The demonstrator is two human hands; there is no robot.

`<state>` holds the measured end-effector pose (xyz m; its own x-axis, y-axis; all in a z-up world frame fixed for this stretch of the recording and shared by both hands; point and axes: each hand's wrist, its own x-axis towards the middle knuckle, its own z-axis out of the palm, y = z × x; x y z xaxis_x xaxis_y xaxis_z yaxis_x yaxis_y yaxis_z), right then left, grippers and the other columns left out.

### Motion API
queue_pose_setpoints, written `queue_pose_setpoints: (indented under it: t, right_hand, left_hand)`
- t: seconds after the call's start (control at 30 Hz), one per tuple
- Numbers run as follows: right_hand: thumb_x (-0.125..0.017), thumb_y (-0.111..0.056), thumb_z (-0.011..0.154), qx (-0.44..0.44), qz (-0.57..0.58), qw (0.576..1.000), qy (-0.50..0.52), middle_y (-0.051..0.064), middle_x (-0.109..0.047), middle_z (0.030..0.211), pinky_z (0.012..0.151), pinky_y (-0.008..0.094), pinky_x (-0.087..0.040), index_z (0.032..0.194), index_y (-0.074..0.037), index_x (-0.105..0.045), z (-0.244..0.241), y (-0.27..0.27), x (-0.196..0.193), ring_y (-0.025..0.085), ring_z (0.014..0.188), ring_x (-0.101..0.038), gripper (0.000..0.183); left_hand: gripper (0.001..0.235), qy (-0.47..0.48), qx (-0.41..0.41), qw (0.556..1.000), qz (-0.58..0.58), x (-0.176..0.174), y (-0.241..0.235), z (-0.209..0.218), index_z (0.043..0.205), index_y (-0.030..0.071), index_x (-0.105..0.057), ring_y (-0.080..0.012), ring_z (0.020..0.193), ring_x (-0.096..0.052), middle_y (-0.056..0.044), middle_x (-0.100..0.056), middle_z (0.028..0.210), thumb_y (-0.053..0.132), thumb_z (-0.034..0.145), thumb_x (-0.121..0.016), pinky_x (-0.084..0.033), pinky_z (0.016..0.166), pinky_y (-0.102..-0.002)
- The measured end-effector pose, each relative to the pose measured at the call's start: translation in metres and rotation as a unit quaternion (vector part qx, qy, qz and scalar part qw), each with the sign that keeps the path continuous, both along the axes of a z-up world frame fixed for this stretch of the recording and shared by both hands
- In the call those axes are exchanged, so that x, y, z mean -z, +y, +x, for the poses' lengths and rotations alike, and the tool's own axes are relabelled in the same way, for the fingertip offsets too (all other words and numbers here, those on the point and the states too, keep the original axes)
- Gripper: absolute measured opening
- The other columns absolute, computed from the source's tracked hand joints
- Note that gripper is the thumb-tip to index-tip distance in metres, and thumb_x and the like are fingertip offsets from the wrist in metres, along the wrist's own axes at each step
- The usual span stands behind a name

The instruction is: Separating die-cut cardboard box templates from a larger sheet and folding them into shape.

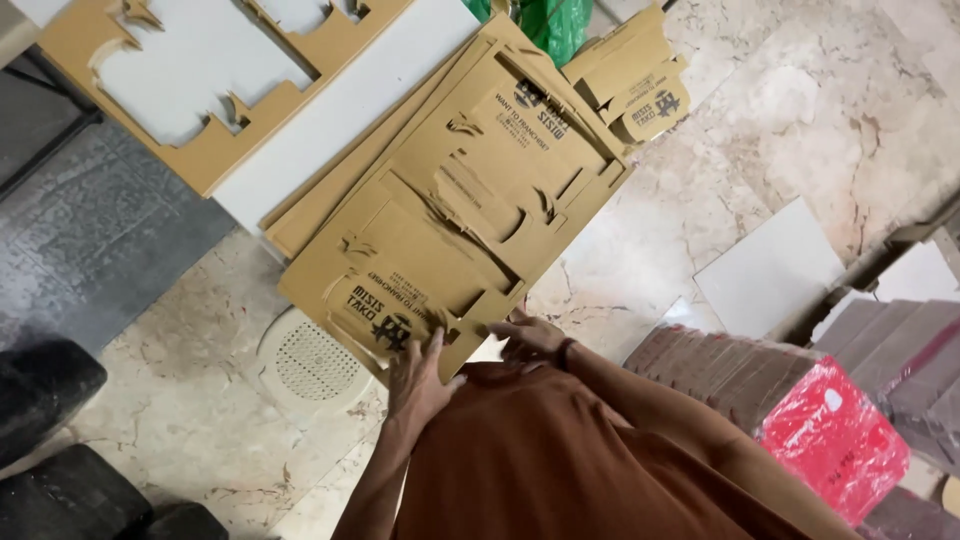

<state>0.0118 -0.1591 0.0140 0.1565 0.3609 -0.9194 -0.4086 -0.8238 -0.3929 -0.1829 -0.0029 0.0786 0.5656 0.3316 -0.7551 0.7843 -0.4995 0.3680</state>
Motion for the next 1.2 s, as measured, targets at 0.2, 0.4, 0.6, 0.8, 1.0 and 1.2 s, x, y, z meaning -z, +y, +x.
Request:
queue_pose_setpoints:
  t: [0.2,0.4,0.6,0.8,1.0,1.2]
  right_hand:
    - [-0.076,-0.034,0.090,-0.038,0.159,0.820,-0.548,0.003,-0.071,0.093,0.073,0.035,-0.055,0.111,-0.011,-0.075,0.193,-0.053,0.076,0.018,0.081,-0.067,0.031]
    - [-0.059,-0.057,0.095,-0.163,0.076,0.832,-0.525,0.020,-0.029,0.161,0.097,0.067,-0.051,0.158,-0.014,-0.036,0.331,0.017,0.049,0.041,0.141,-0.038,0.079]
    - [-0.072,-0.043,0.091,-0.166,0.131,0.880,-0.425,0.023,-0.037,0.156,0.099,0.057,-0.054,0.152,-0.025,-0.042,0.361,0.046,0.050,0.044,0.128,-0.054,0.071]
    - [-0.062,-0.033,0.097,-0.263,0.102,0.787,-0.549,0.022,-0.059,0.131,0.078,0.055,-0.061,0.144,-0.016,-0.057,0.377,0.042,0.080,0.041,0.098,-0.068,0.050]
    - [-0.062,-0.024,0.094,-0.270,0.078,0.778,-0.561,0.020,-0.057,0.131,0.072,0.059,-0.058,0.129,-0.014,-0.065,0.365,0.051,0.078,0.044,0.102,-0.062,0.036]
    - [-0.064,-0.048,0.093,-0.344,-0.055,0.765,-0.541,0.008,-0.057,0.138,0.101,0.053,-0.054,0.138,-0.029,-0.066,0.375,0.057,0.085,0.038,0.120,-0.063,0.049]
  left_hand:
    - [0.109,-0.019,0.025,0.994,0.107,0.068,-0.024,-0.001,0.162,0.025,-0.022,-0.0349,0.137,-0.044,-0.018,-0.035,0.157,0.051,0.079,-0.088,-0.031,0.117,-0.055]
    - [0.121,0.019,0.008,0.992,0.123,0.078,-0.029,0.011,0.163,0.028,-0.018,-0.0401,0.137,-0.046,-0.015,-0.043,0.149,0.038,0.071,-0.096,-0.025,0.119,-0.067]
    - [0.124,-0.026,-0.012,0.971,0.238,0.067,-0.053,0.010,0.165,0.032,-0.008,-0.0332,0.138,-0.045,-0.011,-0.049,0.141,0.026,0.070,-0.086,-0.014,0.123,-0.068]
    - [0.097,-0.080,-0.074,0.940,0.323,0.070,-0.072,0.020,0.166,0.028,-0.014,-0.0360,0.142,-0.043,-0.012,-0.030,0.164,0.007,0.081,-0.056,-0.022,0.114,-0.077]
    - [0.146,-0.042,-0.046,0.923,0.380,0.091,-0.082,0.010,0.167,0.022,-0.007,-0.0364,0.149,-0.033,-0.013,-0.031,0.164,0.049,0.052,-0.092,-0.020,0.115,-0.076]
    - [0.105,-0.154,-0.193,0.921,0.300,0.062,-0.058,-0.001,0.160,0.024,-0.033,-0.0373,0.145,-0.039,-0.012,-0.037,0.159,0.058,0.074,-0.082,-0.038,0.109,-0.074]
